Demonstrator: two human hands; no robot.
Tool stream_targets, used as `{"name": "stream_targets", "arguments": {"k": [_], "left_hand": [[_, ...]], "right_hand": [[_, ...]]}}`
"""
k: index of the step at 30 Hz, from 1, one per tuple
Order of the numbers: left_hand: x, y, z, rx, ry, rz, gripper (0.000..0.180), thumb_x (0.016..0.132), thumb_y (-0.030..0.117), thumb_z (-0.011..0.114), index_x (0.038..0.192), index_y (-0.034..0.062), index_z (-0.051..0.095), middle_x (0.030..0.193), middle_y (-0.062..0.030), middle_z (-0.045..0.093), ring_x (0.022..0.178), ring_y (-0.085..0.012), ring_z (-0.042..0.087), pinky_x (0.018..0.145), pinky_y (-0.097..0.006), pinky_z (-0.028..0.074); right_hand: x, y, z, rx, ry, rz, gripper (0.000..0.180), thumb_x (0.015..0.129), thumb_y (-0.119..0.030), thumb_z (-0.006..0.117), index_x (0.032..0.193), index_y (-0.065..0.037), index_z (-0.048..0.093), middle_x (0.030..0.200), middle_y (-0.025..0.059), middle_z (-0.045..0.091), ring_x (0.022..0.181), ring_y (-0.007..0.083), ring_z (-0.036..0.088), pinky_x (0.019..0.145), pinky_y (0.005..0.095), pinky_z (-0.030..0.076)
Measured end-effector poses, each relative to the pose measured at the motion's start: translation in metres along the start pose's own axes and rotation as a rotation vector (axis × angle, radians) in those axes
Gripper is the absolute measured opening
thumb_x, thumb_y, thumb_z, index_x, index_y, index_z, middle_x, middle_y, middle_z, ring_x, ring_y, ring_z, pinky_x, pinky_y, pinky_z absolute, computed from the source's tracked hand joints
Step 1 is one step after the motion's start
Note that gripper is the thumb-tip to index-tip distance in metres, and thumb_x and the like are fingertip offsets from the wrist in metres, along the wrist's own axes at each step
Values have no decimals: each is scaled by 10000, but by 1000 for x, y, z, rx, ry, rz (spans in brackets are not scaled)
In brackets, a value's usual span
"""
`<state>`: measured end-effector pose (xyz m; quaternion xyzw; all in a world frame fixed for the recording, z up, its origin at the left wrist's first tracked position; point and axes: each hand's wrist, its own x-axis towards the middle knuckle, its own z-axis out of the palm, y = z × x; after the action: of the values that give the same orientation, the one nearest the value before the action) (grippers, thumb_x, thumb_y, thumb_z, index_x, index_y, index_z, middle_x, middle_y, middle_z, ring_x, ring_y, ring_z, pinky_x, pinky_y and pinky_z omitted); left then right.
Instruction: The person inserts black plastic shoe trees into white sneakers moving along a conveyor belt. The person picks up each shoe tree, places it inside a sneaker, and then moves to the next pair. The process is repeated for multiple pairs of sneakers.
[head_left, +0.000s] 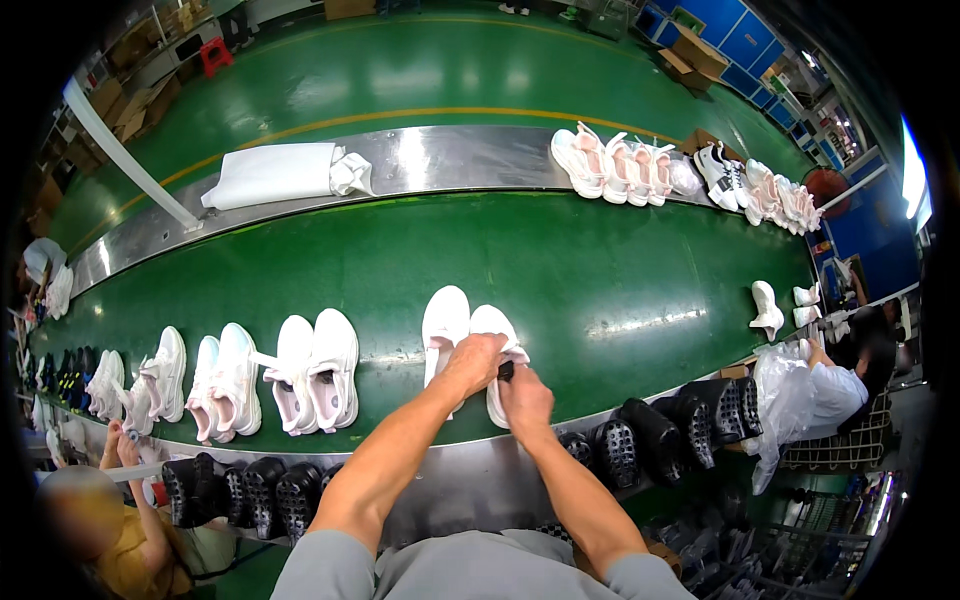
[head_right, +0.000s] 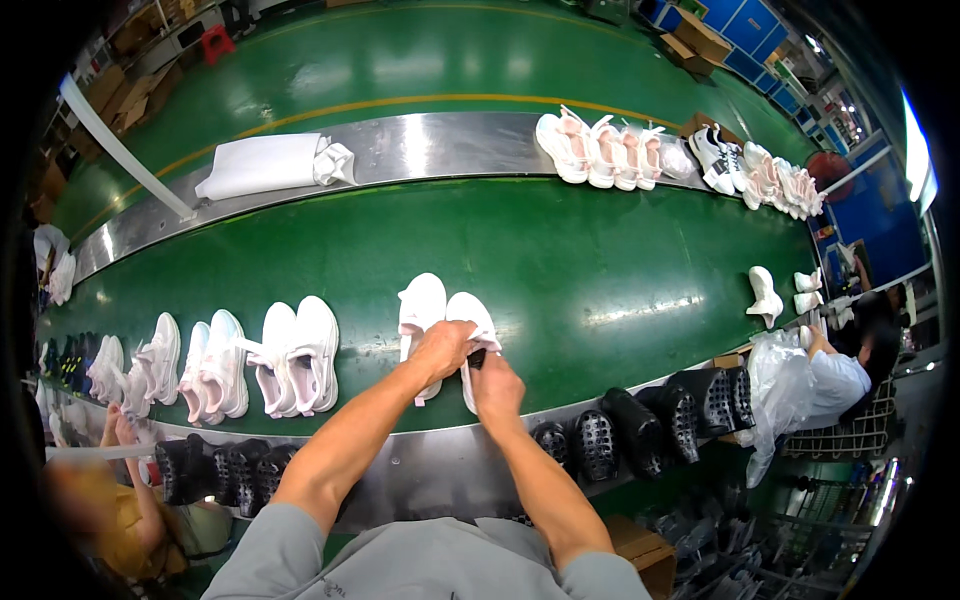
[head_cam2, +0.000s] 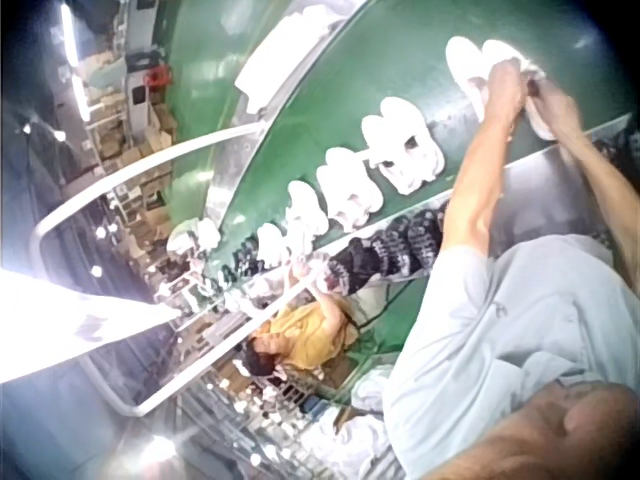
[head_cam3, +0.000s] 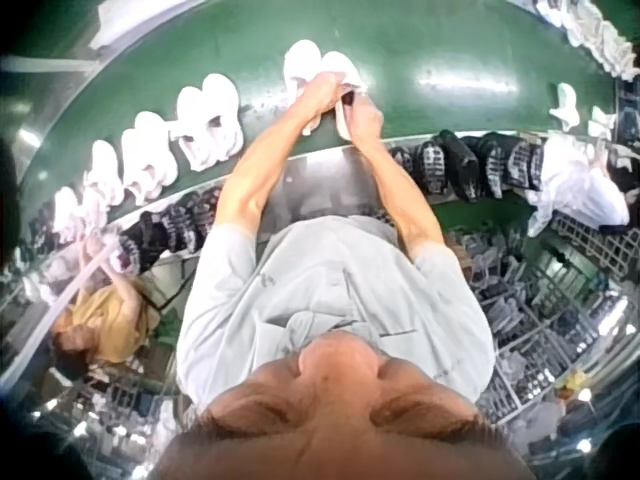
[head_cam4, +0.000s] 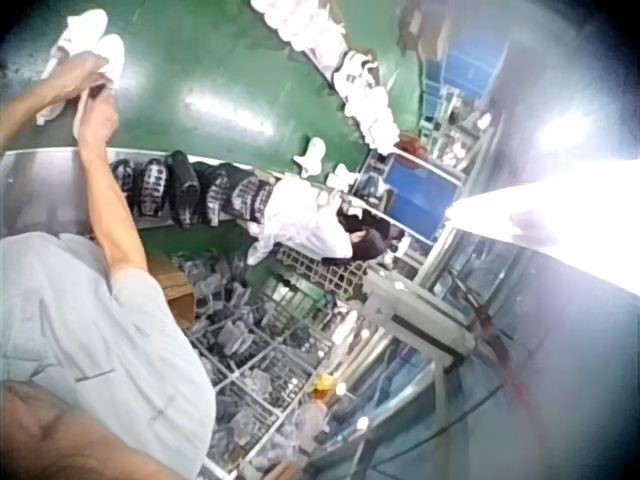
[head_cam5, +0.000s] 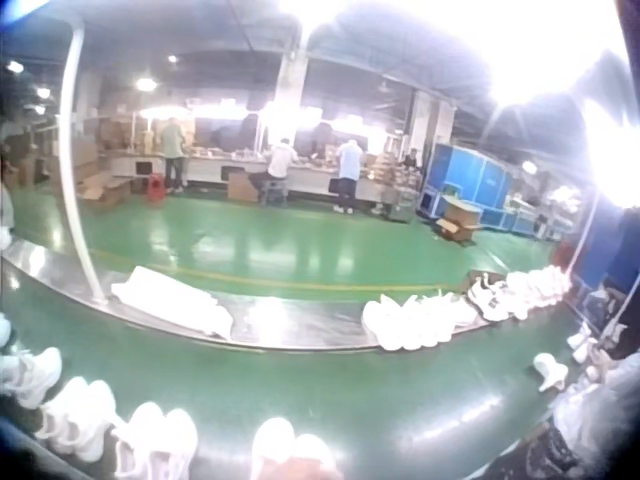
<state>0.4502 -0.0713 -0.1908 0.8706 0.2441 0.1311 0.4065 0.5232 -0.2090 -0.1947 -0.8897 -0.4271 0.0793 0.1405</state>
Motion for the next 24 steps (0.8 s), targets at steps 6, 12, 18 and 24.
{"name": "stream_targets", "arguments": {"k": [6,12,18,24], "left_hand": [[-15,32,6,284,-24,-89,580,734,198,844,1207,16,561,1130,-200,607,1084,-399,613,895,-502,531],[-11,20,30,282,37,-263,438,766,157,802,1095,-5,563,1061,-211,612,951,-412,681,785,-474,579],[-73,71,-25,384,250,-243,580,788,285,811,1255,48,562,1054,-190,621,1055,-353,626,802,-525,540],[-124,-6,47,558,147,-446,203,831,66,609,925,-54,742,1170,-323,608,1048,-418,616,874,-461,557]], "right_hand": [[-6,29,-12,147,35,16,382,793,-142,812,1083,-9,600,1065,222,639,969,423,660,810,502,534],[21,26,12,77,-3,97,334,810,-206,792,996,6,613,935,239,692,860,469,682,753,550,542],[28,39,8,115,-65,51,322,788,-213,803,958,14,651,984,243,693,934,441,682,810,529,548],[22,45,11,155,-45,-92,330,800,-205,799,1001,25,674,952,264,689,912,470,667,816,523,526]]}}
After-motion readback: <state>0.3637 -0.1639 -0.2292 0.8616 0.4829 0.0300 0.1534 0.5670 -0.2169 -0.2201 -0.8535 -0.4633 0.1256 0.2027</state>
